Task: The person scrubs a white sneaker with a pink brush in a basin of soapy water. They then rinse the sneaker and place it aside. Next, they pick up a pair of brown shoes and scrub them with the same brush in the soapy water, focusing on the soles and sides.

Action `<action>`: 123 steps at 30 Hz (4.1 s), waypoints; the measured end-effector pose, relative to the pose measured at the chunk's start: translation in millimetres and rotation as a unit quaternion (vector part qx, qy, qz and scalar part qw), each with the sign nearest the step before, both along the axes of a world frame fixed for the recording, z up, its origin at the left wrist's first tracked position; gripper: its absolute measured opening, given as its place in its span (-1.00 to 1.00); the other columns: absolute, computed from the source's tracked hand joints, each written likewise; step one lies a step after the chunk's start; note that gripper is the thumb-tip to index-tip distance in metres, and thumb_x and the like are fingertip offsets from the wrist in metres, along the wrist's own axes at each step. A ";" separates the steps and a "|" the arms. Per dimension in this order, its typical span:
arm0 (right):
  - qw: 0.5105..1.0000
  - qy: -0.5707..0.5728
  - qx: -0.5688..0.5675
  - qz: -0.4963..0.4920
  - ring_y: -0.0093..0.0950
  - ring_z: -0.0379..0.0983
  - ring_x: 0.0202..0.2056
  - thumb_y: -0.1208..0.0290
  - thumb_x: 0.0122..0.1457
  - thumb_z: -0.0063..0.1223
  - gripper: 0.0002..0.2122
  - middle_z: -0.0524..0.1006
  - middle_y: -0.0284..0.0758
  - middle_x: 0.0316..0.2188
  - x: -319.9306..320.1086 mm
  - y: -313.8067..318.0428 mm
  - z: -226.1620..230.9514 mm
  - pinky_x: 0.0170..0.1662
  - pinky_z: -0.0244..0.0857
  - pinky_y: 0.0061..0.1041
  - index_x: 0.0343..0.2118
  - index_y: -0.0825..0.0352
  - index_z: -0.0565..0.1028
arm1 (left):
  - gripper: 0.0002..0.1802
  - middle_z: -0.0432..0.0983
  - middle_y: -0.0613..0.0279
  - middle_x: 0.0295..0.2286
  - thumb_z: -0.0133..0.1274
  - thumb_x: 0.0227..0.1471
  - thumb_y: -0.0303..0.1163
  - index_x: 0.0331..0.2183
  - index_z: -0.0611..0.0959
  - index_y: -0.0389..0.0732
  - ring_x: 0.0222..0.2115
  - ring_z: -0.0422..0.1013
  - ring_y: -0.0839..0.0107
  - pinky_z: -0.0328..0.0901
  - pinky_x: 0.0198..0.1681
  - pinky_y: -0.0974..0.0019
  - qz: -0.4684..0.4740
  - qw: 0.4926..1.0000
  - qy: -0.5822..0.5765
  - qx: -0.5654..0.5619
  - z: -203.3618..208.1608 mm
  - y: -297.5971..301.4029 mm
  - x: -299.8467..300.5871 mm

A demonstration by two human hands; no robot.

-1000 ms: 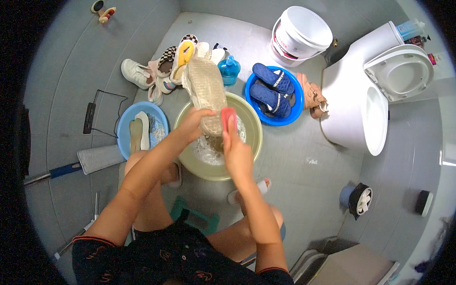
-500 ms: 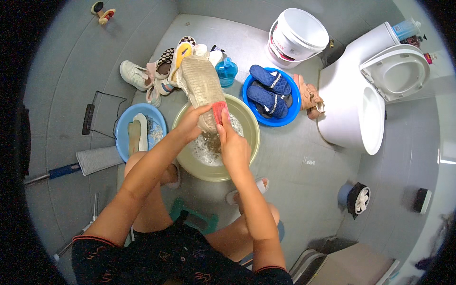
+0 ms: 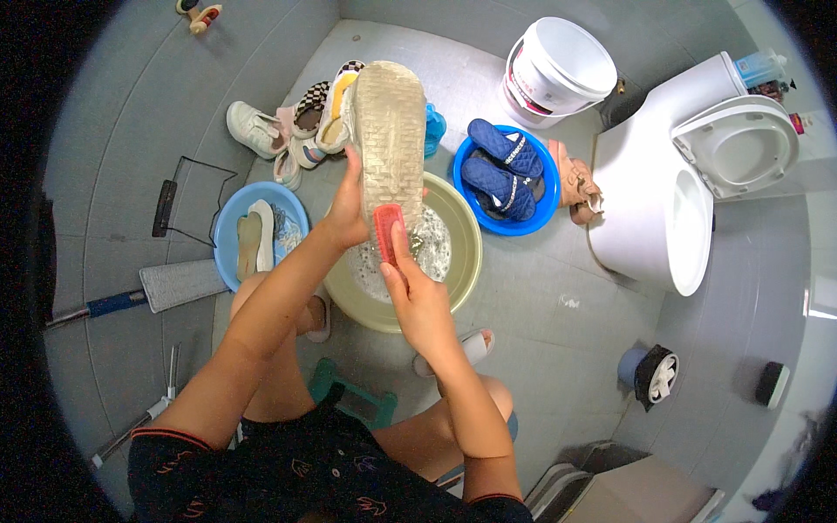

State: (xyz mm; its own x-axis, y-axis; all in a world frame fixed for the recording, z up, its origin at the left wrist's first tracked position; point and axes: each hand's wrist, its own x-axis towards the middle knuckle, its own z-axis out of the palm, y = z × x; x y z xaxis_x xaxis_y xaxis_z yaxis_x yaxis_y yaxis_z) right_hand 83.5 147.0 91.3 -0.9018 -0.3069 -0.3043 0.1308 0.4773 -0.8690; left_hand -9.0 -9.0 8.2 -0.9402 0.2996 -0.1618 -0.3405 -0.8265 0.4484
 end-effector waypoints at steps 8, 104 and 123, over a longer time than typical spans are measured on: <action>0.973 0.153 0.173 -0.019 -0.01 0.47 -0.54 0.17 0.25 -0.12 -0.52 0.52 -0.03 -0.55 -8.2 1.0 -27.9 -0.46 0.33 -0.14 0.24 -0.14 0.13 | -0.14 0.37 -0.03 -0.02 -0.42 0.12 0.33 0.14 0.27 -0.21 -0.01 0.35 0.16 0.30 0.03 0.07 -0.072 0.995 -0.072 -0.012 -2.4 16.2 7.4; 0.972 0.151 0.175 -0.045 -0.02 0.47 -0.55 0.09 0.26 -0.17 -0.56 0.51 -0.01 -0.60 -19.5 -8.9 -24.2 -0.45 0.32 -0.13 0.22 -0.16 0.20 | -0.32 0.45 0.10 -0.30 -0.28 0.14 0.23 -0.07 0.42 -0.21 -0.28 0.41 0.26 0.35 -0.17 0.18 -0.043 0.981 -0.189 -0.003 -15.9 21.0 9.7; 0.978 0.109 0.176 -0.003 0.03 0.48 -0.44 0.13 0.25 -0.15 -0.58 0.51 0.06 -0.52 -8.0 -13.5 -15.6 -0.34 0.35 -0.13 0.19 -0.11 0.25 | -0.42 0.46 0.16 -0.32 -0.24 0.16 0.18 -0.19 0.48 -0.17 -0.28 0.40 0.31 0.32 -0.15 0.17 -0.017 0.975 -0.211 -0.064 -2.2 16.9 22.8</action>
